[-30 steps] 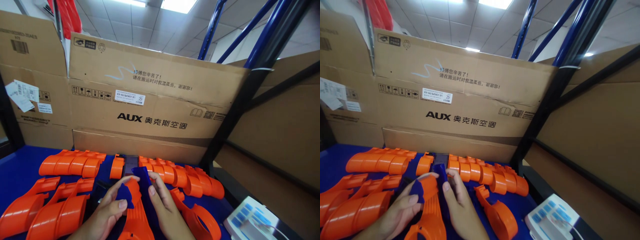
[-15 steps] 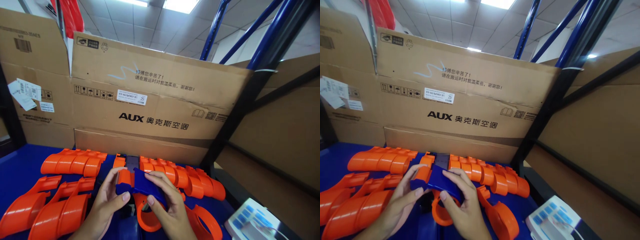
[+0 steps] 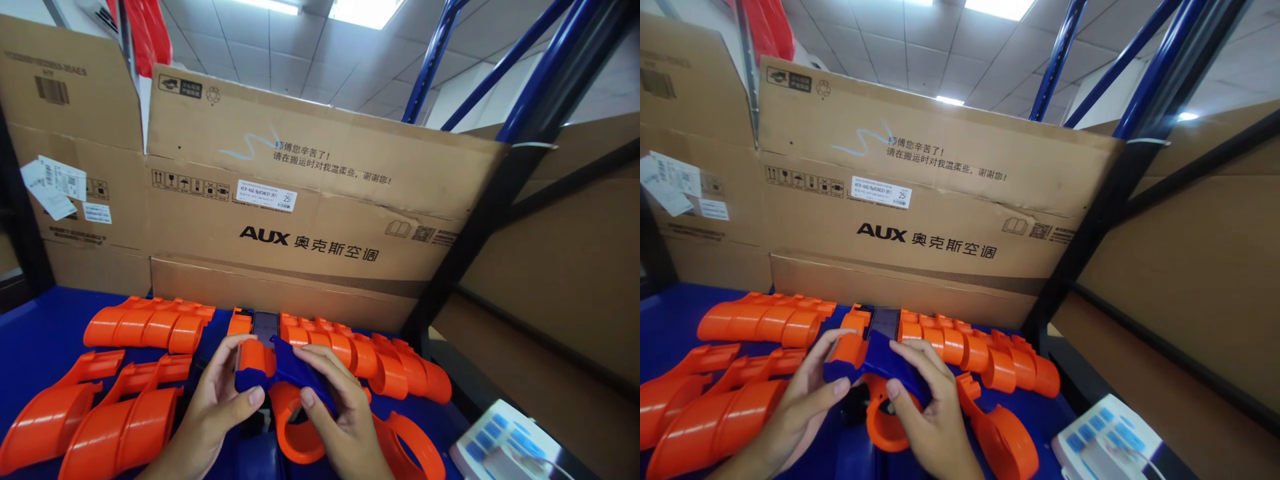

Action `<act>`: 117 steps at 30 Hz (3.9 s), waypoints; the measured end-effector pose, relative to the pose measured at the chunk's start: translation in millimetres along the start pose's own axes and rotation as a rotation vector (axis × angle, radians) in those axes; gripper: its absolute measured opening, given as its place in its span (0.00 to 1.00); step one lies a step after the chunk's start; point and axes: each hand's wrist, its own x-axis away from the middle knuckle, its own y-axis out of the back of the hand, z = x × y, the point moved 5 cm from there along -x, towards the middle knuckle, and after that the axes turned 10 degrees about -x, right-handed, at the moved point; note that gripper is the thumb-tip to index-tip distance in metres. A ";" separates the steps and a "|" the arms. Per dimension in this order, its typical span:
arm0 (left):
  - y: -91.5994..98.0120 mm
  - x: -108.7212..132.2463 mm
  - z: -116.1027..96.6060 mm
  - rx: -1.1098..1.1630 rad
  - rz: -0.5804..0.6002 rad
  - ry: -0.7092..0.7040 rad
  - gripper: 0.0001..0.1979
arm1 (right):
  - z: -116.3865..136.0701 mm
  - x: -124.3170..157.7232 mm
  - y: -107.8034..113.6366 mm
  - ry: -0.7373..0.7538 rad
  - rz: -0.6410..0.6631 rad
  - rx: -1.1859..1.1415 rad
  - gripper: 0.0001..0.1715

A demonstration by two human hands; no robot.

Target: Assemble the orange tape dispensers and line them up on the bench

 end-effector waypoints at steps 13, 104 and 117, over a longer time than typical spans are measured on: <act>-3.5 2.7 -9.7 -0.035 0.038 0.001 0.23 | 2.9 0.0 -3.1 -0.022 0.016 0.070 0.21; 103.8 -102.5 -28.1 -1.863 0.512 -0.486 0.45 | -25.1 6.1 19.2 -0.233 -0.317 -0.084 0.30; 130.6 -105.4 -43.5 -1.789 0.626 -0.346 0.52 | -23.1 9.0 19.8 -0.278 -0.345 -0.066 0.33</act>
